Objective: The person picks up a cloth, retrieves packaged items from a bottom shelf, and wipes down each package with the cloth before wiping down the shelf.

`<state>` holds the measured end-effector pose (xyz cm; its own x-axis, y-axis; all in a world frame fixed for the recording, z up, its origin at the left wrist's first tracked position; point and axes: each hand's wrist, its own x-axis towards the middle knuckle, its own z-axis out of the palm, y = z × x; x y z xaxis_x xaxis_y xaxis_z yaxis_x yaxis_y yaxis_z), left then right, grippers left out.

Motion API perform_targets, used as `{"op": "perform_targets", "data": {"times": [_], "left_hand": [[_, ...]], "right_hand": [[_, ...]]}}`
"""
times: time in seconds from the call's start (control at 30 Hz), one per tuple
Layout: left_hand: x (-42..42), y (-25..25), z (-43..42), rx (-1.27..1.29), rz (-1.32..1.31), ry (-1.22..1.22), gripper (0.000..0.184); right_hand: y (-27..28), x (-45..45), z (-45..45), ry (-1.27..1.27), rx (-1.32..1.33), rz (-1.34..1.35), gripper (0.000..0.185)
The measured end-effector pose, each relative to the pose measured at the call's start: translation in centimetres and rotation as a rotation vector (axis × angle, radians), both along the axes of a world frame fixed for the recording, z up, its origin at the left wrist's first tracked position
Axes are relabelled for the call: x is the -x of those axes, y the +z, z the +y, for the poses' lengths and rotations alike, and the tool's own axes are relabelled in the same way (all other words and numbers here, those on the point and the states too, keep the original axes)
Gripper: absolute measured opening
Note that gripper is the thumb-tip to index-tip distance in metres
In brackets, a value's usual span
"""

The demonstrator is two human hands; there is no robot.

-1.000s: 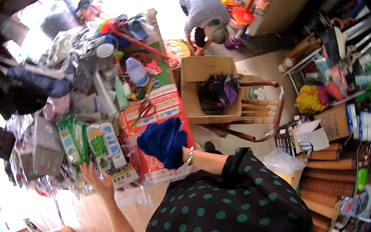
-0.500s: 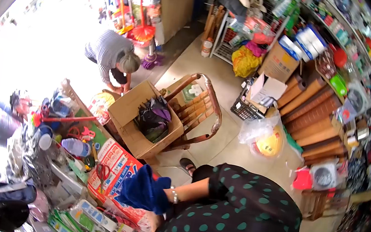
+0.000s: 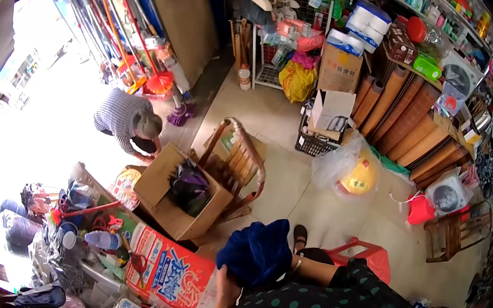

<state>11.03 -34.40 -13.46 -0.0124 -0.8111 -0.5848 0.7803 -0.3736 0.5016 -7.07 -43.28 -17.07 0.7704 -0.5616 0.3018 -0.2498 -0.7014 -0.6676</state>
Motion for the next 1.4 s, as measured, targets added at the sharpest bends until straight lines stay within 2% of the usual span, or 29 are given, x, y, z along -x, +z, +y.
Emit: {"op": "perform_targets", "data": {"times": [0.33, 0.47, 0.53, 0.63, 0.7, 0.73, 0.8, 0.87, 0.9, 0.93, 1.0, 1.07, 1.13, 1.17, 1.2, 1.23, 1.3, 1.37, 1.4], "left_hand": [[14.1, 0.7, -14.9, 0.084, -0.048, 0.035, 0.054], [17.2, 3.1, -20.1, 0.048, 0.071, 0.099, 0.053], [17.1, 3.9, -22.4, 0.038, 0.102, 0.089, 0.053], [16.3, 3.3, -26.5, 0.133, -0.030, 0.071, 0.055], [15.8, 2.5, -29.9, 0.181, -0.039, 0.082, 0.054], [15.2, 2.1, -31.4, 0.229, -0.056, 0.082, 0.053], [14.4, 1.1, -35.6, 0.242, -0.056, 0.105, 0.049], [14.1, 1.6, -39.5, 0.241, -0.040, 0.147, 0.047], [14.2, 2.3, -42.4, 0.240, -0.082, 0.100, 0.039], [14.3, 2.5, -45.9, 0.244, -0.121, 0.060, 0.031], [13.9, 2.1, -50.5, 0.308, -0.188, -0.155, 0.024], [14.3, 3.0, -55.0, 0.359, -0.385, -0.317, 0.017], [14.9, 2.6, -58.8, 0.438, -0.395, -0.371, 0.015], [15.4, 2.6, -60.8, 0.411, -0.314, -0.374, 0.012], [15.6, 1.7, -62.7, 0.423, -0.331, -0.412, 0.013], [16.0, 0.7, -64.6, 0.389, -0.322, -0.362, 0.014], [16.3, -1.4, -68.5, 0.294, -0.317, -0.284, 0.016], [16.2, -3.2, -73.1, 0.234, -0.258, -0.157, 0.024], [15.8, -3.4, -74.9, 0.186, -0.271, -0.109, 0.027]], "right_hand": [[-1.3, 16.8, -13.0, -0.150, 0.124, -0.020, 0.029], [-3.0, 22.5, -18.3, -0.189, 0.150, -0.022, 0.029], [-5.3, 24.2, -20.1, -0.194, 0.075, -0.033, 0.029], [-10.3, 26.0, -22.5, -0.178, -0.218, -0.040, 0.034], [-10.2, 25.8, -25.9, -0.171, -0.407, -0.031, 0.037], [-10.0, 25.9, -27.7, -0.174, -0.418, -0.022, 0.037], [-3.1, 24.2, -34.1, -0.186, -0.586, 0.992, 0.046], [-4.1, 25.3, -37.6, -0.347, -0.667, 0.713, 0.042], [-3.6, 25.2, -39.7, -0.417, -0.855, 0.515, 0.043], [-3.5, 25.0, -43.1, -0.408, -0.838, 0.545, 0.043], [-1.9, 22.7, -47.1, -0.507, -1.500, -0.075, 0.051], [-0.6, 19.3, -51.3, -0.485, -1.588, -0.288, 0.049], [-1.4, 15.8, -55.0, -0.526, -1.690, -0.590, 0.054], [1.0, 13.9, -57.8, -0.443, -1.818, -0.658, 0.057], [1.1, 13.2, -60.1, -0.368, -1.941, -0.628, 0.051], [-0.6, 12.1, -62.8, -0.387, -1.739, -0.534, 0.045], [-2.6, 11.8, -67.7, -0.257, -1.849, -0.501, 0.036], [-4.7, 10.9, -72.2, -0.402, -2.166, -0.452, 0.027], [-4.3, 10.9, -74.5, -0.379, -2.117, -0.476, 0.027]]}}
